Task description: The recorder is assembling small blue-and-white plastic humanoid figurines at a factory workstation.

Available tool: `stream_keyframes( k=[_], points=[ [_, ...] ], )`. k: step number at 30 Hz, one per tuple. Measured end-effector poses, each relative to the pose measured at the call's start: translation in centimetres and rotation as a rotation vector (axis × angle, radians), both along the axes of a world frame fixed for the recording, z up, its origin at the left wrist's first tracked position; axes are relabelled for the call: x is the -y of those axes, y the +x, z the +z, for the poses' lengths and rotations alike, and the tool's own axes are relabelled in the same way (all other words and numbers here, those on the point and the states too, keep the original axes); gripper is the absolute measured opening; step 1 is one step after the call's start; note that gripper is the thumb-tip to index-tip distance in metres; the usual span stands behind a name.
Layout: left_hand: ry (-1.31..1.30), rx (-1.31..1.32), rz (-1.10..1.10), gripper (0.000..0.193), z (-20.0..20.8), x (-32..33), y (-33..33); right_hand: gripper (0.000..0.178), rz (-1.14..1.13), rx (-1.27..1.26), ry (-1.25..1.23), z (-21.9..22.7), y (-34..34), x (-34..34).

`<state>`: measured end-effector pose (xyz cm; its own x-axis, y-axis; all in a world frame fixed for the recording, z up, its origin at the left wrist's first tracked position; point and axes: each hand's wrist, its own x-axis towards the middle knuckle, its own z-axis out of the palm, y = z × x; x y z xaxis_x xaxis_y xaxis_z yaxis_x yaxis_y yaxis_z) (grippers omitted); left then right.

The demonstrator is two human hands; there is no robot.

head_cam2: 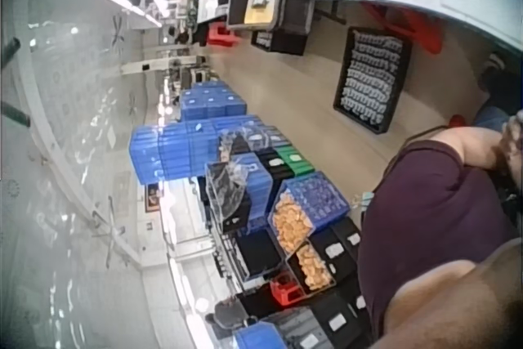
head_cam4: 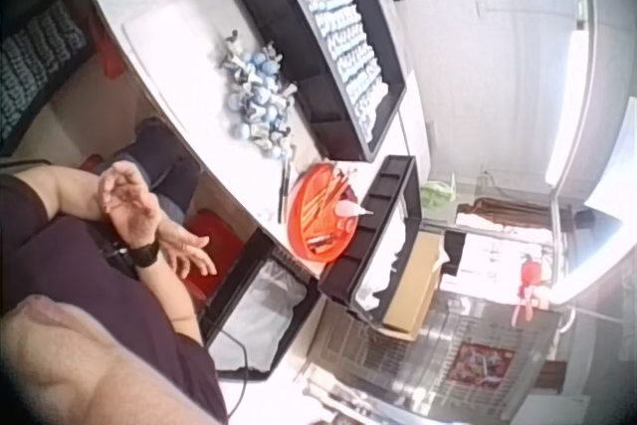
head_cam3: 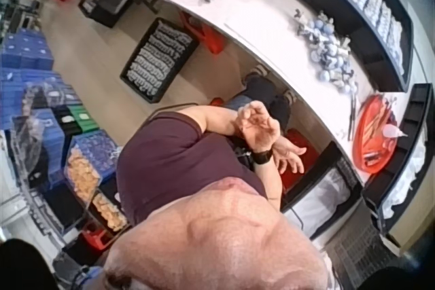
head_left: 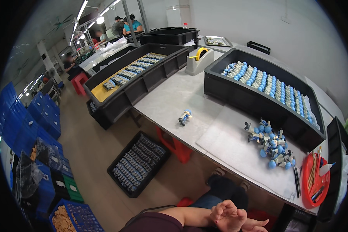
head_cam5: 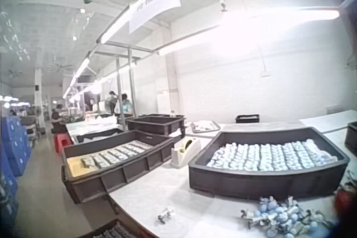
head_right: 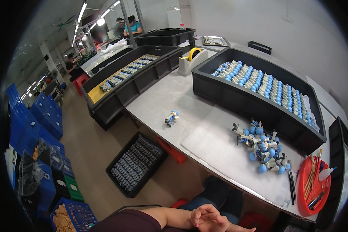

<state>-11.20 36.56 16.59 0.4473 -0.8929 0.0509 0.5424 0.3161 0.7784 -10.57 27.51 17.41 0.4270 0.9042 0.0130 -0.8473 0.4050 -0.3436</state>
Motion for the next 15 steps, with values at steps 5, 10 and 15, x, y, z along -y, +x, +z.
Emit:
stream_keyframes(
  k=[5,10,15],
  points=[
    [-0.006,-0.005,-0.038,0.093,-0.5,0.5,0.2,0.052,-0.007,0.012,0.019,-0.1,-0.2,0.1],
    [-0.013,-0.018,-0.128,0.093,-4.8,9.1,4.7,0.055,0.003,0.015,0.093,-1.1,-0.2,-1.1],
    [-0.027,-0.031,-0.240,0.094,-5.5,9.6,4.5,0.056,-0.002,0.031,0.132,-1.5,-0.1,-0.4]
  ],
)
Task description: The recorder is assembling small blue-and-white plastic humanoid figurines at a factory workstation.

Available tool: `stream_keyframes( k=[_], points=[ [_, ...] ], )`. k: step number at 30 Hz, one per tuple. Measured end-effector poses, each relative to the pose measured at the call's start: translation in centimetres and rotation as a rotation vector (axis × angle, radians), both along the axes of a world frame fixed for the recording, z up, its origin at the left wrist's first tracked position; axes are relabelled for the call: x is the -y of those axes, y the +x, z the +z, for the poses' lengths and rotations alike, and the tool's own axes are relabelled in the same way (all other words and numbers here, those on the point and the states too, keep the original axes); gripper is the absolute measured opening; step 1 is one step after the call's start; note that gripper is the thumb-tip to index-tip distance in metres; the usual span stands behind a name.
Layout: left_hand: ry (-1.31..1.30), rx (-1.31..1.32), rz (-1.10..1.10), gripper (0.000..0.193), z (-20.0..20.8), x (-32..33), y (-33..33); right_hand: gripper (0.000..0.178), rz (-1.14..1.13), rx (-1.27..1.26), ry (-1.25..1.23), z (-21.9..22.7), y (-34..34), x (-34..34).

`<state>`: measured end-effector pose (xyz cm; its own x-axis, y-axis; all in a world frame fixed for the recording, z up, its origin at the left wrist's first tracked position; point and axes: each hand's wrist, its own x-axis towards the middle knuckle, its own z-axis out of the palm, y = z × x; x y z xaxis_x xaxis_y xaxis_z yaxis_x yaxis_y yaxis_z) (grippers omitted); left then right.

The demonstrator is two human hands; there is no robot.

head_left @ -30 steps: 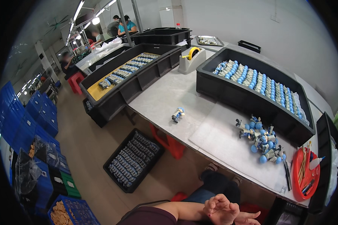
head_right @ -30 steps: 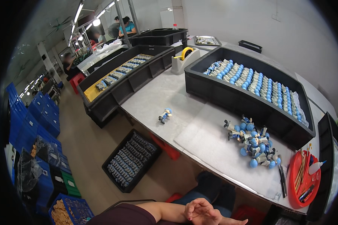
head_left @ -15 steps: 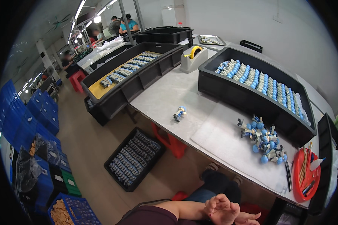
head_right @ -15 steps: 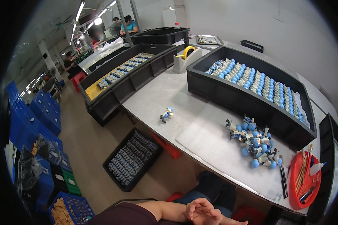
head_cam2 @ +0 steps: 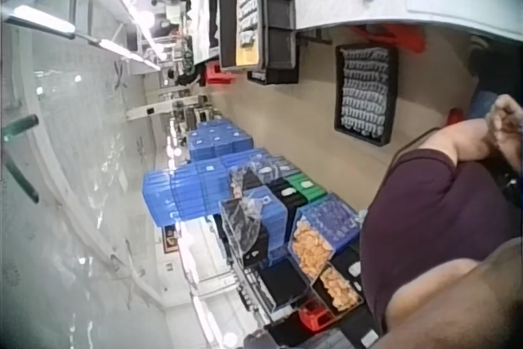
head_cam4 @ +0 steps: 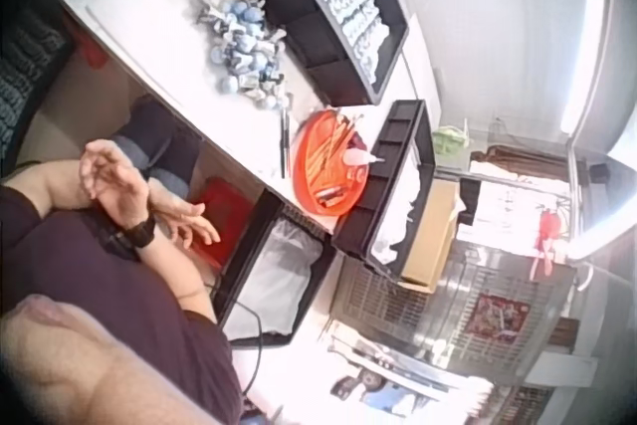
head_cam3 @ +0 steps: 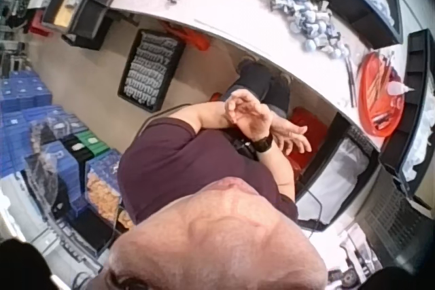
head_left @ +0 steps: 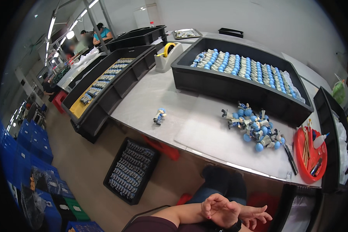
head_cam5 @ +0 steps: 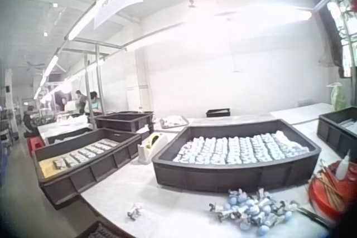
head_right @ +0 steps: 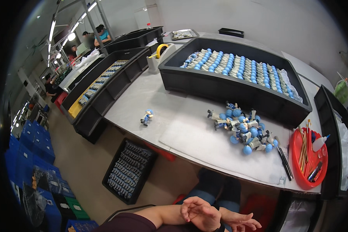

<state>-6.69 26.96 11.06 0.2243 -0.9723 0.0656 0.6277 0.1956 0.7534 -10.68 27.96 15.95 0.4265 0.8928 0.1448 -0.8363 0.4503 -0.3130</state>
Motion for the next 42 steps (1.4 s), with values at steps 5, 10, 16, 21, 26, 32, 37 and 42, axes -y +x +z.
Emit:
stream_keyframes(
  k=[5,10,16,21,26,32,37,42],
  points=[
    [0.067,0.033,-0.076,0.097,-0.4,-0.6,0.2,0.057,-0.006,0.002,-0.046,-0.3,-0.1,0.4],
    [-0.047,-0.010,0.009,0.096,-1.2,0.5,0.0,0.058,0.013,-0.008,-0.017,-0.2,-0.1,0.0],
    [-0.037,-0.016,-0.025,0.093,-0.8,0.0,-0.4,0.058,-0.002,-0.023,-0.039,-0.2,-0.3,0.5],
    [0.015,-0.091,-0.084,0.091,-0.8,-0.9,0.3,0.058,0.010,-0.022,-0.061,-0.4,0.0,0.5],
    [-0.092,-0.082,0.056,0.092,-0.4,0.2,-0.5,0.058,0.031,-0.045,-0.030,-0.3,-0.1,0.1],
    [-0.016,0.014,-0.069,0.092,-1.1,-0.7,0.0,0.057,0.049,-0.044,-0.085,-0.3,-0.2,0.6],
    [-0.143,-0.035,0.007,0.092,-1.5,0.2,-0.1,0.057,0.077,-0.029,-0.082,-0.1,0.2,0.1],
    [-0.099,-0.035,-0.008,0.093,-1.1,0.5,-0.7,0.058,0.085,-0.038,-0.072,-0.1,-0.2,0.1]
  ],
)
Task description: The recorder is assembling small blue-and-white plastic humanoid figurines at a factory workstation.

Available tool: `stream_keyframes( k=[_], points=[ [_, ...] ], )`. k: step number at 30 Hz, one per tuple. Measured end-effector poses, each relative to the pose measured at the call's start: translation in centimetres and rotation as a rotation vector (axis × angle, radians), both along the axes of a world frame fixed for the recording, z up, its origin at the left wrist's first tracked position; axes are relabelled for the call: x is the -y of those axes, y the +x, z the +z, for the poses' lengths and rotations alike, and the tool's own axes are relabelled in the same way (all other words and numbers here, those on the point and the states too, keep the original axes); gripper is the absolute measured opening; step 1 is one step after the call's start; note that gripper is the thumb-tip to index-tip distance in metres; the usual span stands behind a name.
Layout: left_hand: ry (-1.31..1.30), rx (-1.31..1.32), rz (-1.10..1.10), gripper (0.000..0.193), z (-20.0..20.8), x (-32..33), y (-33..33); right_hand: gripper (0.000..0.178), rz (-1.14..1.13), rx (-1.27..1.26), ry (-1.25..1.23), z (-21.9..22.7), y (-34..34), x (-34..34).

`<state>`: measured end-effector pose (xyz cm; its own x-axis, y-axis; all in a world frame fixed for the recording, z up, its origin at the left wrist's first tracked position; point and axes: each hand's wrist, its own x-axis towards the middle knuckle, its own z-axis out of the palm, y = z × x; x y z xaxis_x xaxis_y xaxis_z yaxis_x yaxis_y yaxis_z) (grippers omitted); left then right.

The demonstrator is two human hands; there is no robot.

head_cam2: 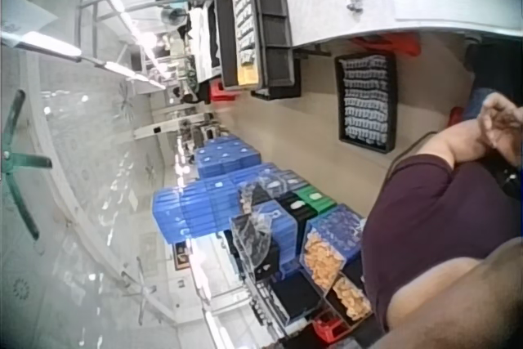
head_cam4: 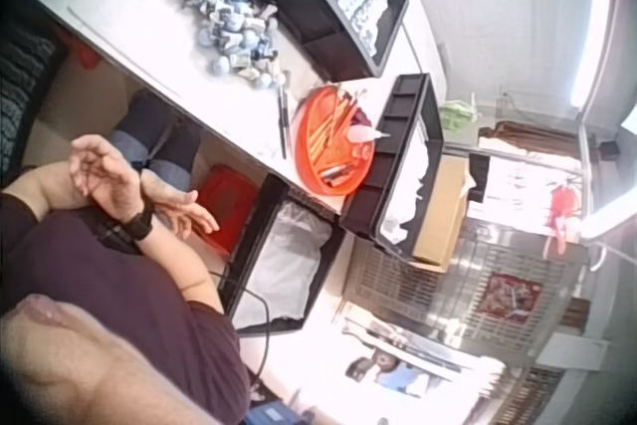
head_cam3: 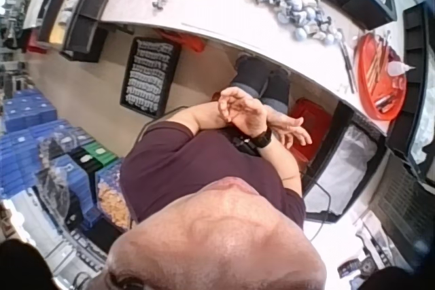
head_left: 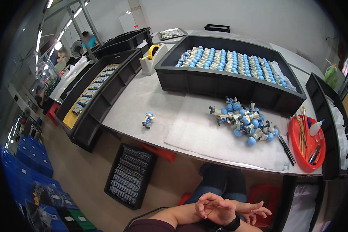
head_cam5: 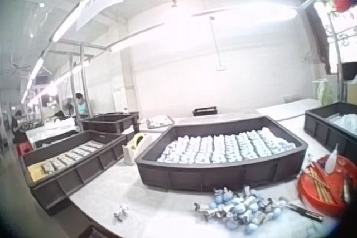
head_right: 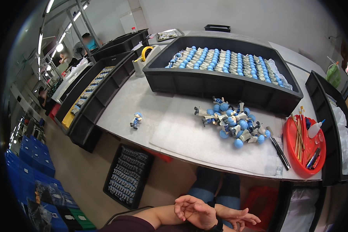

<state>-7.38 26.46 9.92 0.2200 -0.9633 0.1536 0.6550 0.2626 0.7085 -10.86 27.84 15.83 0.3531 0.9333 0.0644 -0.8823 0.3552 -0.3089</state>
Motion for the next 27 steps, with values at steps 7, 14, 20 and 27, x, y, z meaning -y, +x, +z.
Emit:
stream_keyframes(
  k=[7,14,20,27],
  points=[
    [0.058,-0.001,-0.051,0.095,-0.4,-0.5,0.8,0.057,-0.026,0.002,-0.008,-0.2,0.3,0.0],
    [0.029,0.042,-0.039,0.096,0.3,-0.1,0.3,0.058,-0.005,0.004,-0.008,0.0,0.1,0.2],
    [0.055,0.013,-0.098,0.098,0.1,-1.1,1.1,0.057,-0.006,0.021,0.007,-0.1,0.3,0.0],
    [0.027,0.033,-0.031,0.097,0.2,0.4,0.6,0.057,-0.006,0.000,0.031,-0.2,0.2,0.1]
  ],
)
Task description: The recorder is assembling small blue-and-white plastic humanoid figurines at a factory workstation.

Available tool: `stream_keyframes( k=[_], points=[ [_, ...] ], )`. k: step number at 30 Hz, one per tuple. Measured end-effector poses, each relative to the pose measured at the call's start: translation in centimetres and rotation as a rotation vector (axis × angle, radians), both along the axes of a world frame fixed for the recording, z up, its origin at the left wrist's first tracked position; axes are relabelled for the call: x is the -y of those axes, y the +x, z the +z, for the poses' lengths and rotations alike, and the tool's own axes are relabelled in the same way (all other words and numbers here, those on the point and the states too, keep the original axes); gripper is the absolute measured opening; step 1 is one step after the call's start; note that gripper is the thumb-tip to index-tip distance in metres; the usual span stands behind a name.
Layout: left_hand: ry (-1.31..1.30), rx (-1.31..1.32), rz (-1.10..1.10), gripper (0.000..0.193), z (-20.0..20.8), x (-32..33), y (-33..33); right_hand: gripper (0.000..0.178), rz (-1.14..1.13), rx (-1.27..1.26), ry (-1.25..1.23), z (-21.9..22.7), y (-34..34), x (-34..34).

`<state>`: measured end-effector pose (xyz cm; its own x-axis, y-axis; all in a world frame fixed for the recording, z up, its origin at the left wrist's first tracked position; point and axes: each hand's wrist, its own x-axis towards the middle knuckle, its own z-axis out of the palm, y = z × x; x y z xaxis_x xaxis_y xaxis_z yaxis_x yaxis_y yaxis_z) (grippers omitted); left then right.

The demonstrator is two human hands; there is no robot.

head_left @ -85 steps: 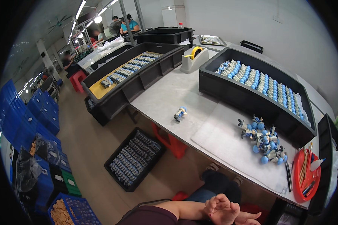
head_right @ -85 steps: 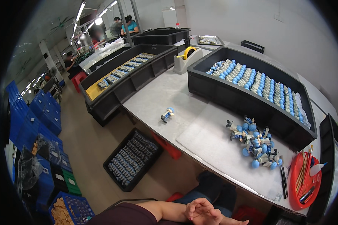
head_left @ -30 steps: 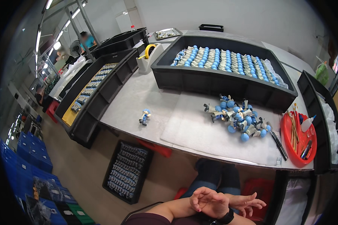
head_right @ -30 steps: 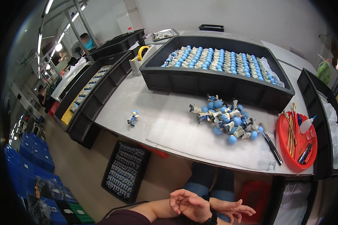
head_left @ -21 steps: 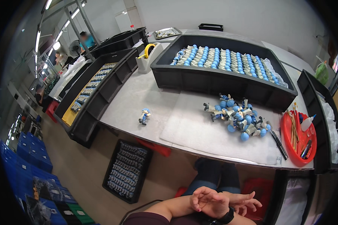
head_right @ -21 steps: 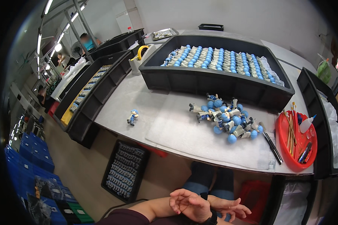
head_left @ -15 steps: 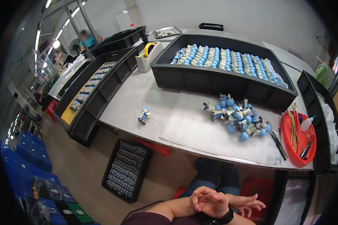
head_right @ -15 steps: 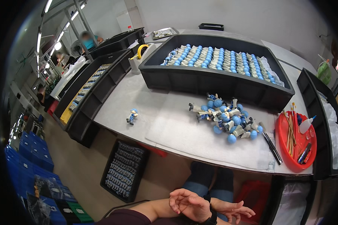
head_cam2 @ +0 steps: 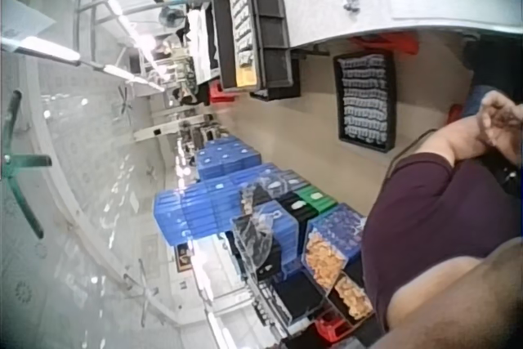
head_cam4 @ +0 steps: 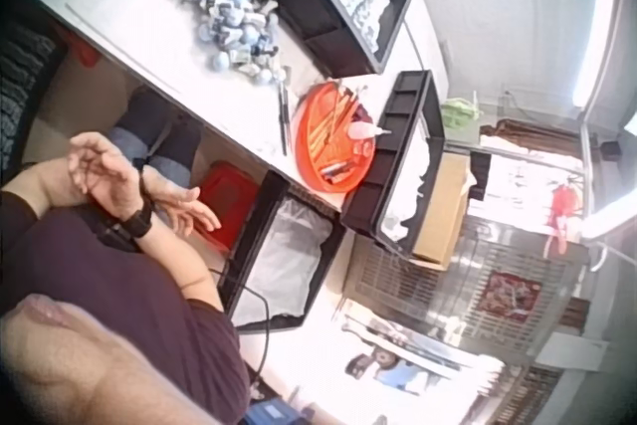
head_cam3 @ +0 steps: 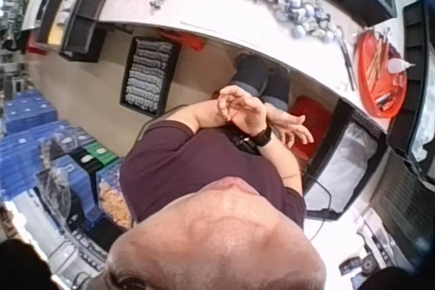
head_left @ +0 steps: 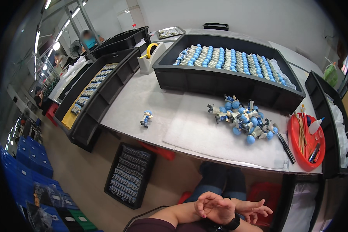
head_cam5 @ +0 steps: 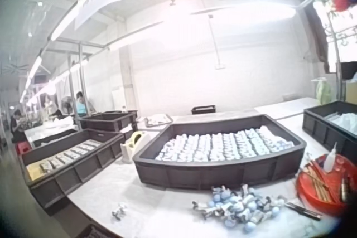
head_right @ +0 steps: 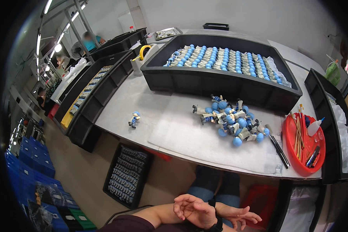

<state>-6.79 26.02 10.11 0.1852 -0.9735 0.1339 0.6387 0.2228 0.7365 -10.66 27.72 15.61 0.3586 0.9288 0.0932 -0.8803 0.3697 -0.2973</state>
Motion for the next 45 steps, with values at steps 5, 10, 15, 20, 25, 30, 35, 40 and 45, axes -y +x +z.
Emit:
stream_keyframes(
  k=[5,10,15,20,25,30,35,40,45],
  points=[
    [0.035,0.008,-0.076,0.097,0.3,-2.0,0.8,0.057,0.003,0.001,-0.008,0.2,-0.1,0.0],
    [-0.046,0.010,0.029,0.098,0.1,-0.8,0.6,0.057,0.008,-0.004,-0.011,0.0,0.1,-0.3],
    [0.003,0.035,-0.013,0.097,0.2,-1.1,0.1,0.057,0.004,-0.016,-0.030,0.0,-0.1,0.0],
    [0.055,0.039,-0.084,0.098,0.4,-2.4,1.1,0.058,0.012,-0.013,-0.027,0.0,0.0,-0.1],
    [-0.023,0.070,0.034,0.099,-0.2,-0.2,0.2,0.058,0.036,-0.011,-0.023,-0.2,0.0,-0.3],
    [0.050,0.036,-0.082,0.099,-0.3,-1.5,0.5,0.057,0.004,-0.014,-0.002,0.0,-0.1,0.1],
    [-0.005,0.070,-0.017,0.097,-0.2,-1.2,1.4,0.056,-0.003,-0.012,0.028,-0.2,0.1,-0.6],
    [-0.022,0.061,-0.046,0.098,0.1,-0.3,0.5,0.057,-0.012,-0.004,0.041,-0.2,0.0,-0.3],
    [0.028,0.039,-0.091,0.099,0.6,-1.8,1.6,0.055,-0.015,0.002,0.004,0.7,0.3,0.0]
  ],
)
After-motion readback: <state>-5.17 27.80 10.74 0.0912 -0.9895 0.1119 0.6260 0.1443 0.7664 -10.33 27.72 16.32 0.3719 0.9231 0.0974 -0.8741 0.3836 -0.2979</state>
